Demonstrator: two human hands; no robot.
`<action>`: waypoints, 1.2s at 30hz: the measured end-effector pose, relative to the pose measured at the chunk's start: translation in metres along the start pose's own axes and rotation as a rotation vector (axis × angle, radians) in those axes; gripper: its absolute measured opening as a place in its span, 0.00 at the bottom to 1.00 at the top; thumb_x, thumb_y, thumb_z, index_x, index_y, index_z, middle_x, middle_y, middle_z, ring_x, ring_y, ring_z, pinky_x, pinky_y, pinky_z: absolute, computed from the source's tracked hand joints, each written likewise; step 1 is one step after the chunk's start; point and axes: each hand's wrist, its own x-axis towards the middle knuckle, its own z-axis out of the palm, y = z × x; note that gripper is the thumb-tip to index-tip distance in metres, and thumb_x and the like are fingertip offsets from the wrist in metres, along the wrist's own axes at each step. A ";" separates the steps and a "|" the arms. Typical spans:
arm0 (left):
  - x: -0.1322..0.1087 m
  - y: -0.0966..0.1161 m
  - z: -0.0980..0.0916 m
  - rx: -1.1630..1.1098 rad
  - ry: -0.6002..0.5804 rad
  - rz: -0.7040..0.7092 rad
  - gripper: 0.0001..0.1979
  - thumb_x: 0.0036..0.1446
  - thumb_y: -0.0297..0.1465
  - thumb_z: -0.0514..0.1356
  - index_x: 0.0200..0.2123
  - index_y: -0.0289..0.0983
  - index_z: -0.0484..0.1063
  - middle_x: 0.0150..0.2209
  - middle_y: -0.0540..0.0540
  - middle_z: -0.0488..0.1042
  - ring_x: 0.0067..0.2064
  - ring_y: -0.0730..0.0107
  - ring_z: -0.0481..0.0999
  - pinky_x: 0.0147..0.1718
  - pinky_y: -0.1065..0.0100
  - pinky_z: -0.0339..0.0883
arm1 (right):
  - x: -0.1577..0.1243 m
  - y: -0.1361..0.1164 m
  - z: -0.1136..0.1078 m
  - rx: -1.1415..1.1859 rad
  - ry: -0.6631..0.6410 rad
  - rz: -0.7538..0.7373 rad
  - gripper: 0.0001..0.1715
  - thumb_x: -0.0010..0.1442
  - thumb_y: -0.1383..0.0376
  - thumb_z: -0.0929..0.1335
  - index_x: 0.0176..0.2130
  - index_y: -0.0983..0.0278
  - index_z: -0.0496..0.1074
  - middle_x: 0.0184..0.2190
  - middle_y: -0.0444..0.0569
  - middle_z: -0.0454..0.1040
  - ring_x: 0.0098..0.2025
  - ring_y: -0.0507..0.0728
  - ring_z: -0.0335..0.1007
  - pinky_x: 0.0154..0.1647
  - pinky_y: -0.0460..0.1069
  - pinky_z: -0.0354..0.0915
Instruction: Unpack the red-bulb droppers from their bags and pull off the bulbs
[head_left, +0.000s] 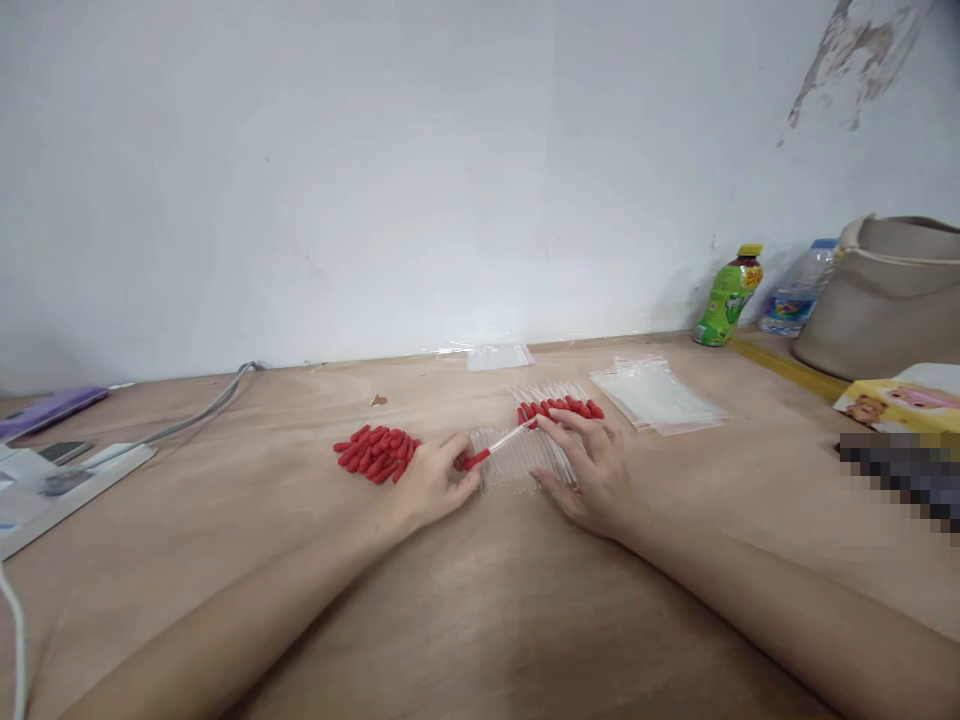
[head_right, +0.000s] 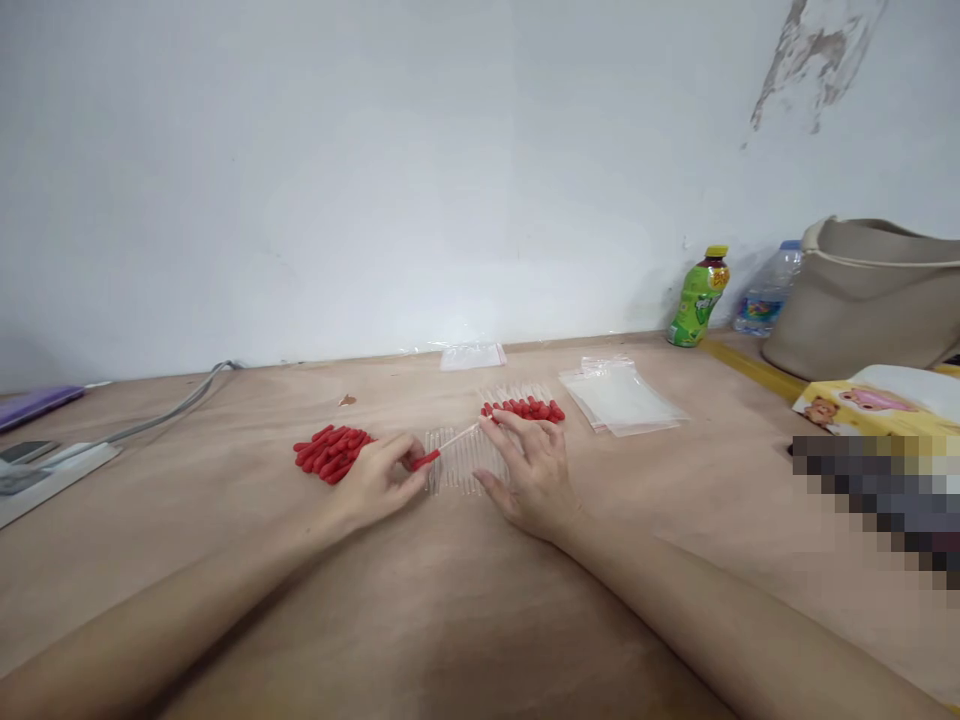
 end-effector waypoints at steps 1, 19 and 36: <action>-0.010 -0.001 0.000 0.008 0.008 0.060 0.04 0.52 0.30 0.53 0.26 0.37 0.63 0.26 0.49 0.69 0.29 0.72 0.68 0.30 0.71 0.62 | 0.000 0.000 -0.001 0.001 -0.032 -0.058 0.27 0.55 0.59 0.64 0.53 0.63 0.60 0.50 0.55 0.65 0.50 0.60 0.60 0.51 0.57 0.51; -0.024 -0.003 0.018 0.125 0.203 0.422 0.14 0.51 0.31 0.60 0.43 0.37 0.69 0.43 0.43 0.73 0.47 0.62 0.69 0.44 0.61 0.66 | 0.002 -0.015 0.012 0.170 -0.176 -0.135 0.10 0.58 0.67 0.62 0.28 0.64 0.69 0.26 0.43 0.72 0.34 0.52 0.65 0.52 0.57 0.49; -0.021 0.008 0.017 0.273 0.238 0.571 0.09 0.55 0.28 0.56 0.41 0.34 0.69 0.42 0.46 0.75 0.50 0.64 0.69 0.52 0.58 0.61 | -0.004 -0.011 0.018 0.319 -0.226 -0.285 0.14 0.60 0.68 0.61 0.44 0.67 0.69 0.43 0.52 0.73 0.48 0.55 0.67 0.53 0.54 0.62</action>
